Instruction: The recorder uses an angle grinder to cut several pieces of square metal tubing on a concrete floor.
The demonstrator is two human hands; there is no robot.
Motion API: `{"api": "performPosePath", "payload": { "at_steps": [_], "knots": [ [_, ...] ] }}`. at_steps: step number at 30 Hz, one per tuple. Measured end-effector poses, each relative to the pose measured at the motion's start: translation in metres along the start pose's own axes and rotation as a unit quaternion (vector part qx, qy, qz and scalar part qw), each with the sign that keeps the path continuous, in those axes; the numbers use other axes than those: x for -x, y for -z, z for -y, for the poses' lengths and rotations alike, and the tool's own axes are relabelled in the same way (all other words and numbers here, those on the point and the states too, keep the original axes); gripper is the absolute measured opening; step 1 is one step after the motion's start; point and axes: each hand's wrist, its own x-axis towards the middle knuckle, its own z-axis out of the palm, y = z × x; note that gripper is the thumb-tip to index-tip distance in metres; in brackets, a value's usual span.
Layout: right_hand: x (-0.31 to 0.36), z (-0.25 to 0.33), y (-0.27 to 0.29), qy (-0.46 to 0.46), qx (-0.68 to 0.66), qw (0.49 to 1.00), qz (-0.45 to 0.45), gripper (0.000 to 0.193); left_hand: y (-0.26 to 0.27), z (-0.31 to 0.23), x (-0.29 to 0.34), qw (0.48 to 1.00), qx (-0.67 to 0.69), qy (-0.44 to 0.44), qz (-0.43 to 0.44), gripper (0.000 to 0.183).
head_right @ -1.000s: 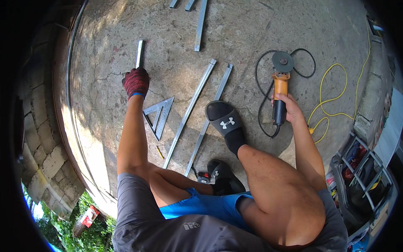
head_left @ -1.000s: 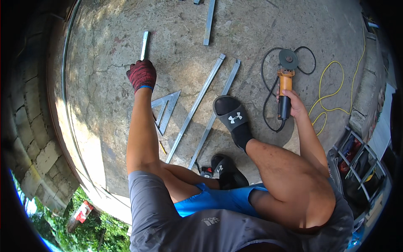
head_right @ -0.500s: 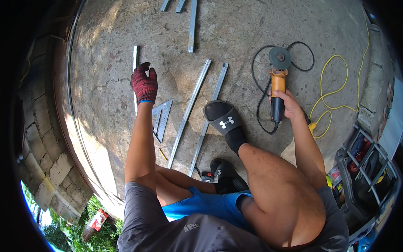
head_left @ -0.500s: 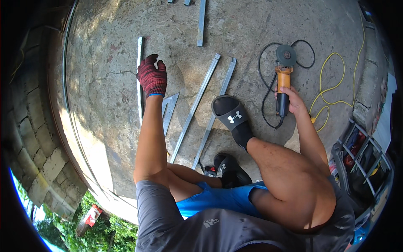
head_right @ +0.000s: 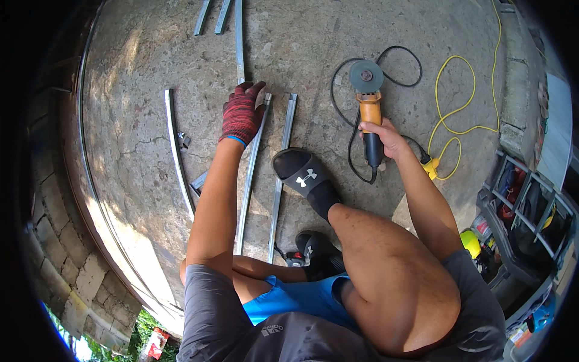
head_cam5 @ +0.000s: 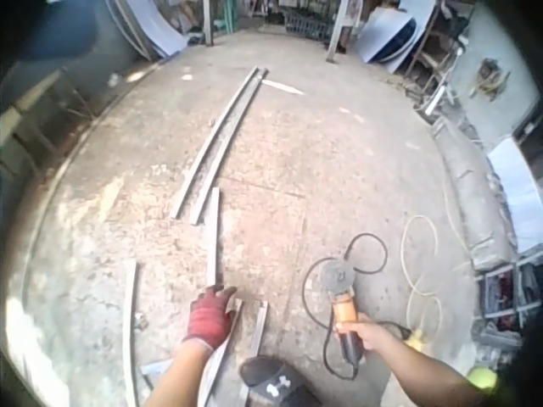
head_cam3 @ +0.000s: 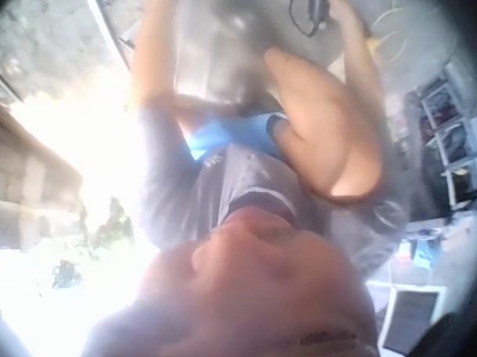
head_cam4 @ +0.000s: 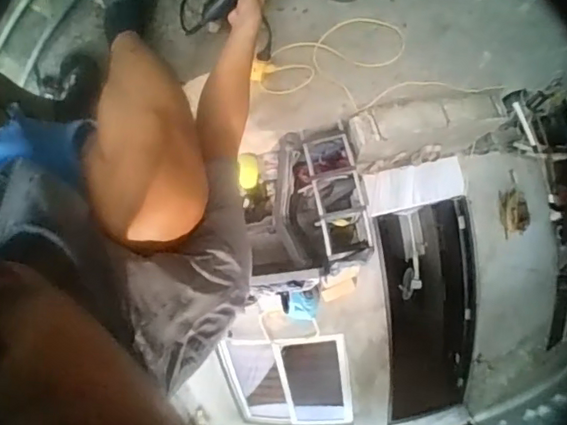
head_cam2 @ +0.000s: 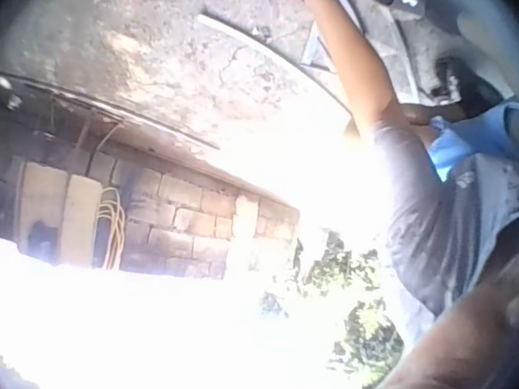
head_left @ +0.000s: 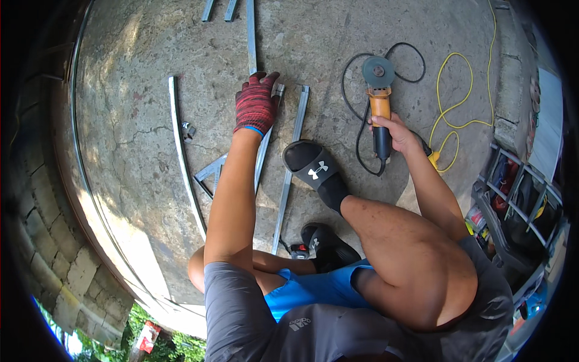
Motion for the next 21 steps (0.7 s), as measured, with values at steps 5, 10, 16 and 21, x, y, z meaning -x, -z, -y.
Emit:
{"api": "performPosePath", "payload": {
  "at_steps": [5,10,16,21],
  "knots": [
    [-0.002,0.0,-0.006,-0.007,-0.008,1.0,-0.001,0.032,-0.008,-0.005,-0.032,0.988,-0.117,-0.02,0.097,0.038],
    [0.002,0.002,-0.009,-0.015,-0.007,1.0,-0.004,0.032,-0.006,-0.008,-0.033,0.99,-0.13,-0.011,0.059,0.023],
    [-0.001,-0.002,-0.002,-0.008,-0.003,1.0,-0.004,0.034,0.013,0.007,0.001,0.986,0.017,0.125,-0.107,0.039],
    [-0.002,-0.002,0.002,-0.019,-0.006,1.0,0.002,0.035,-0.005,-0.015,-0.003,0.984,0.027,0.153,-0.088,0.068]
  ]
}}
